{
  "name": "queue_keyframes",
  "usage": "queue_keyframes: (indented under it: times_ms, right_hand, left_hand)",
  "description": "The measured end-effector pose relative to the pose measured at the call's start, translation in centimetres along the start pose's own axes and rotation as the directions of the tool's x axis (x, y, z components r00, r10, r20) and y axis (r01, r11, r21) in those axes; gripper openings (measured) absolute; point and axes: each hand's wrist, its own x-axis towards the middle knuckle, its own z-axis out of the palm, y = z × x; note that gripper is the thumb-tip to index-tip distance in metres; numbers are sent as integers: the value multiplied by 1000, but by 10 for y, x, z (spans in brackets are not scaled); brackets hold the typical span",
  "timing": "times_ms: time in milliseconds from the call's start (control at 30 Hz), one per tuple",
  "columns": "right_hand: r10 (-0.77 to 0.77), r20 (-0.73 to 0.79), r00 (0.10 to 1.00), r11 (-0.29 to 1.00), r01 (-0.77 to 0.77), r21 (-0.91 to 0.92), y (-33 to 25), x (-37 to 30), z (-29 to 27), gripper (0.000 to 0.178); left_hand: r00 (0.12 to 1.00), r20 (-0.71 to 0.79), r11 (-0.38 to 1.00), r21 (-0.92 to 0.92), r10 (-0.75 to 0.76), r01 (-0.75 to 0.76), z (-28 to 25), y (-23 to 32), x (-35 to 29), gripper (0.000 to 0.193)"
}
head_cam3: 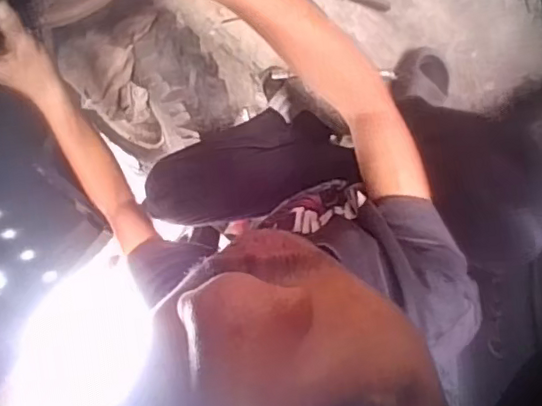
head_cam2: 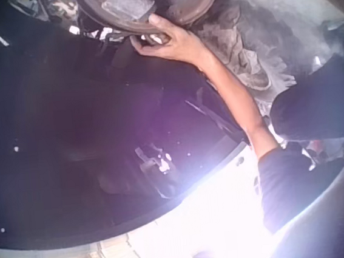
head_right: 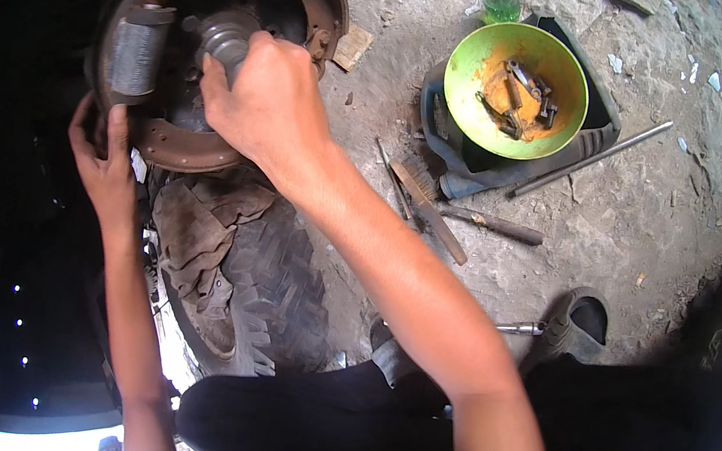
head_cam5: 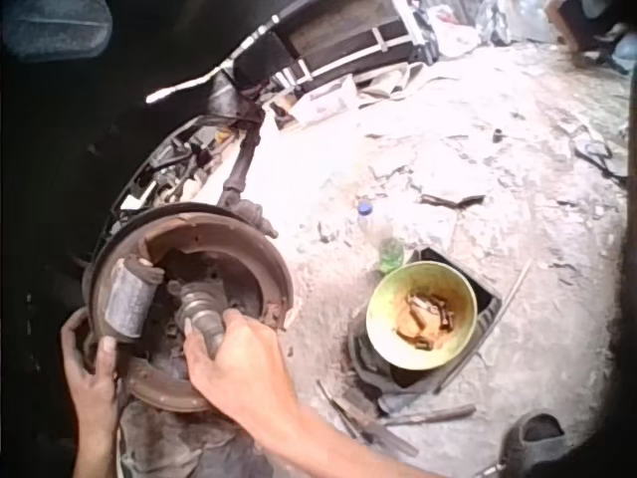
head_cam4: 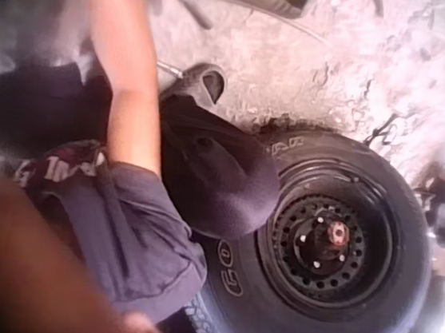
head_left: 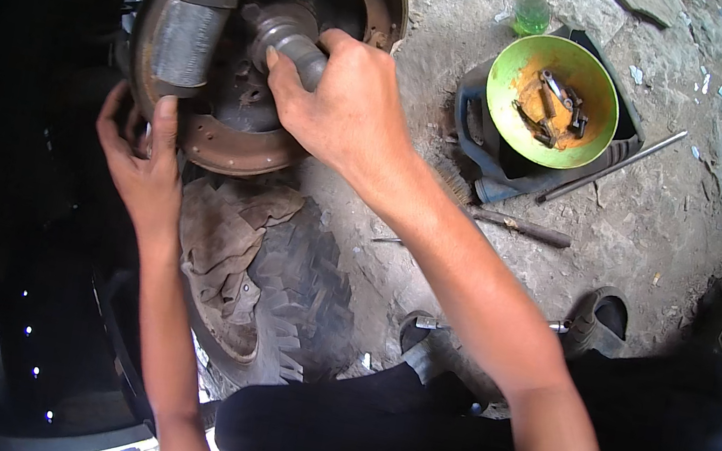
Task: The person installs a wheel hub and a metal sleeve onto an axle spindle, then places small components from a bowl into the brake backing plate assembly by hand.
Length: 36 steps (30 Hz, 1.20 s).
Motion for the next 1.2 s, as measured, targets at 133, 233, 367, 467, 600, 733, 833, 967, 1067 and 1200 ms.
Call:
queue_keyframes:
  times_ms: [133,233,367,467,600,733,833,967,1067,1200]
  right_hand:
    - [-32,51,998,986,40,-164,-4,3,-3,38]
    - [-128,-59,990,979,116,-169,7,2,4,36]
    - [-107,87,990,988,116,-105,11,0,6,32]
    - [-104,104,989,994,108,-30,10,0,6,31]
    - [-36,199,979,999,36,3,10,1,3,33]
    - [-45,320,946,999,45,7,8,3,-5,45]
    - [-148,367,918,984,173,-37,15,5,-2,51]
    - [-131,366,921,983,169,-72,6,5,-3,37]
    - [-87,373,924,993,113,-47,5,8,-2,42]
    - [-86,363,928,994,105,-35,5,7,-2,44]
  left_hand:
    - [991,-104,989,132,81,-67,30,-17,-20,52]
    - [996,-83,997,75,25,-19,33,-16,-20,44]
    - [995,-96,983,185,10,8,25,-20,-22,50]
    - [991,-131,974,228,33,-2,25,-23,-22,54]
    - [987,-148,984,157,-59,82,18,-30,-26,52]
    - [960,-219,974,102,-174,200,28,-22,-33,56]
    - [938,-244,964,37,-248,264,35,-22,-36,56]
    - [941,-256,958,128,-220,258,28,-15,-36,56]
    - [947,-248,958,152,-202,244,30,-18,-37,55]
    - [959,-227,956,198,-172,218,31,-19,-36,55]
